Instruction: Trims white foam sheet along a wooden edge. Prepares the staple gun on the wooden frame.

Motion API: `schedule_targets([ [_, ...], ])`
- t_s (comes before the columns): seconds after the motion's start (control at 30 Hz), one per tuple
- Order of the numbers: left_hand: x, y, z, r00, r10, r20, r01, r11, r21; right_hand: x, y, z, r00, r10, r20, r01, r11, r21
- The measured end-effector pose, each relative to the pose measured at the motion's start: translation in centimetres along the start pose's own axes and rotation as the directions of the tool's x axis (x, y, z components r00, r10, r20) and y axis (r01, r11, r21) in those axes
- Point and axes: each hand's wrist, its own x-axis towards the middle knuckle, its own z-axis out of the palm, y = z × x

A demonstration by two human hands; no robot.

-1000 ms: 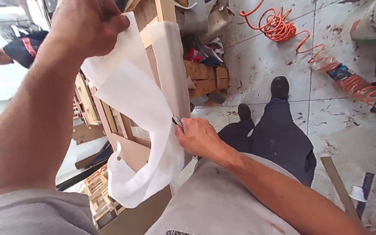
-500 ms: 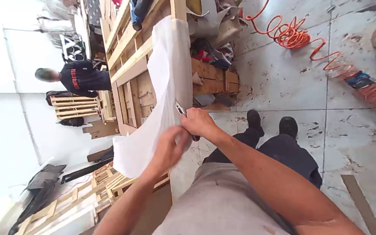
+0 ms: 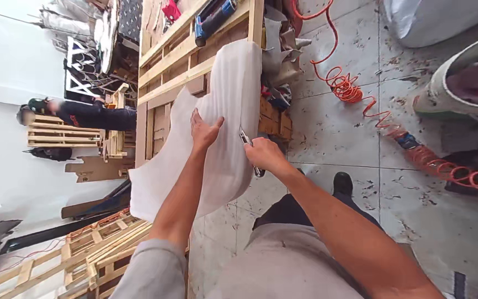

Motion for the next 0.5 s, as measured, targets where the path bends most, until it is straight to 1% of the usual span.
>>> schedule_targets([
  [0.07,0.3,-1.5,1.3,0.989,-0.128,0.071,0.127,0.992,0.021,-0.1,0.0,0.3,1.000,0.015,-0.010,-0.015,1.000,-0.013],
  [0.1,-0.2,-1.9,1.8,0.982,-0.160,0.099,0.159,0.987,0.013,-0.1,0.1,0.5,1.000,0.017,-0.018,-0.018,1.000,-0.020],
  [0.17,-1.6,-1.9,2.4,0.977,-0.204,0.058,0.201,0.978,0.055,-0.1,0.2,1.0,0.999,0.021,-0.044,-0.023,0.999,-0.035],
  [0.23,-2.9,-1.1,2.7,0.975,-0.222,-0.015,0.223,0.972,0.078,-0.2,0.1,1.2,0.997,0.028,-0.071,-0.032,0.998,-0.056],
  [0.37,-4.5,0.2,3.0,0.956,-0.262,-0.136,0.270,0.962,0.044,-0.6,-0.4,1.9,0.995,0.026,-0.100,-0.037,0.993,-0.110],
  [0.43,-4.9,1.4,3.3,0.958,-0.241,-0.156,0.253,0.966,0.056,-0.7,-0.4,2.1,0.994,0.019,-0.111,-0.031,0.994,-0.108],
  [0.5,-5.1,2.3,3.6,0.969,-0.206,-0.139,0.219,0.972,0.085,-0.7,-0.1,2.3,0.994,0.021,-0.109,-0.030,0.996,-0.084],
])
